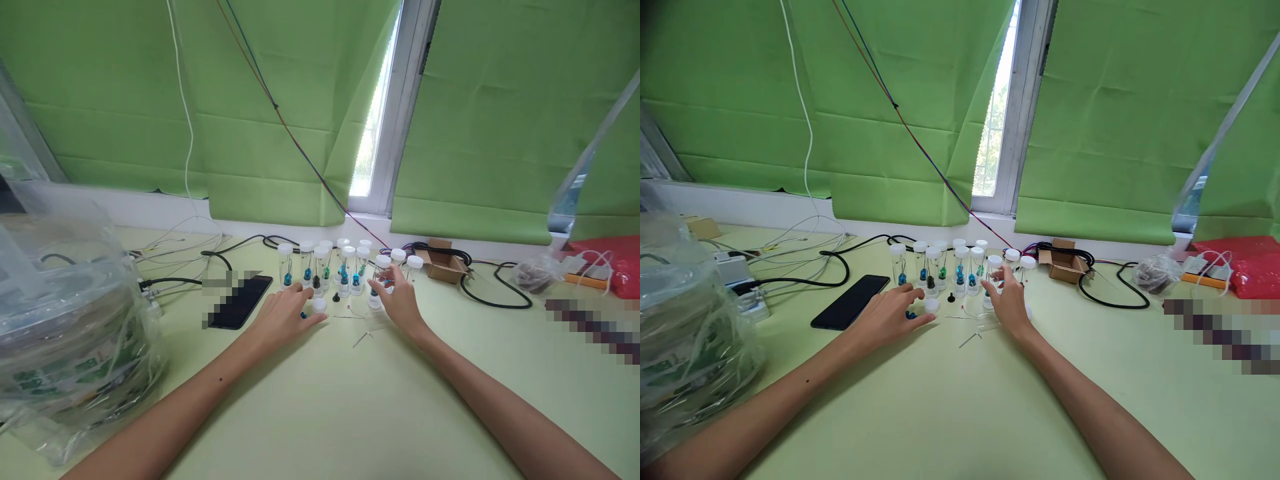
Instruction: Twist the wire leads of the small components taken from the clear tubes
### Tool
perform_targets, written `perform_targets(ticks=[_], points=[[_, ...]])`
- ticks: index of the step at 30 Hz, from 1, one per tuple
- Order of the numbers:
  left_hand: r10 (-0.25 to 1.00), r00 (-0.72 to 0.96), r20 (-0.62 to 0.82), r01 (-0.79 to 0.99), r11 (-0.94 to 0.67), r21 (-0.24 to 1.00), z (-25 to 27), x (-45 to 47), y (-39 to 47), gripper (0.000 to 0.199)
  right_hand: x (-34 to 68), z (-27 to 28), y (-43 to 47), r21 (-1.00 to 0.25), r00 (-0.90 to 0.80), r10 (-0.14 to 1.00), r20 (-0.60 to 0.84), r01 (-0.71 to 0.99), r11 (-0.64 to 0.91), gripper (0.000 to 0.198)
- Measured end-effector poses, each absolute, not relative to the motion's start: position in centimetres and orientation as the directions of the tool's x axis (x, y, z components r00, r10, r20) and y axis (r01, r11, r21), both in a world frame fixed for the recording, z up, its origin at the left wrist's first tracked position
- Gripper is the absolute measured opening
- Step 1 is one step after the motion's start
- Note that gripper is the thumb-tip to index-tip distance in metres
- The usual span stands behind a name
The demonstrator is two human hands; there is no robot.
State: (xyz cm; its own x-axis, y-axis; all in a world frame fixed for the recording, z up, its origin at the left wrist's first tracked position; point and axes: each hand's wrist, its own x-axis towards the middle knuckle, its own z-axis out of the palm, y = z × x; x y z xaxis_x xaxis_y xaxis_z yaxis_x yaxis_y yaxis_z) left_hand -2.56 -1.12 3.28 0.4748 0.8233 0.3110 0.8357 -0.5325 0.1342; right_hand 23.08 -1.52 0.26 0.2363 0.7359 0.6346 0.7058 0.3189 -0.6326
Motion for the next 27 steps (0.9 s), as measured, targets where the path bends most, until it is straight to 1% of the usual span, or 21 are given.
perform_targets(ticks=[4,9,14,17,19,21,24,27], points=[[0.817,0.501,0.286,0.832,-0.546,0.102,2.9,-2.8,-1.0,0.045,23.3,0.0,-1.5,-0.645,0.256,0.728,0.636,0.695,0.319,0.048],[0.817,0.506,0.277,0.818,-0.557,0.147,2.2,-2.8,-0.7,0.038,23.1,-0.1,-2.5,-0.618,0.267,0.691,0.672,0.716,0.325,0.051],[0.816,0.521,0.251,0.787,-0.573,0.228,1.7,-2.8,-0.4,0.032,22.6,0.3,-3.5,-0.581,0.31,0.605,0.733,0.748,0.321,0.044],[0.808,0.529,0.258,0.761,-0.587,0.277,1.5,-2.7,-0.6,0.03,22.3,0.6,-3.9,-0.527,0.311,0.54,0.782,0.794,0.305,0.034],[0.803,0.53,0.273,0.75,-0.594,0.291,1.5,-2.6,-0.7,0.029,22.1,0.8,-4.1,-0.469,0.247,0.535,0.808,0.819,0.331,0.021],[0.798,0.534,0.28,0.744,-0.601,0.292,1.4,-2.6,-0.8,0.028,21.9,0.9,-4.4,-0.401,0.13,0.575,0.808,0.836,0.375,0.012],[0.783,0.553,0.283,0.737,-0.619,0.273,1.4,-2.4,-0.9,0.026,21.3,0.8,-4.7,-0.297,-0.069,0.659,0.748,0.854,0.427,0.018],[0.771,0.564,0.296,0.743,-0.63,0.225,1.5,-2.3,-1.0,0.026,20.9,0.4,-4.8,-0.228,-0.18,0.71,0.681,0.869,0.44,0.02]])
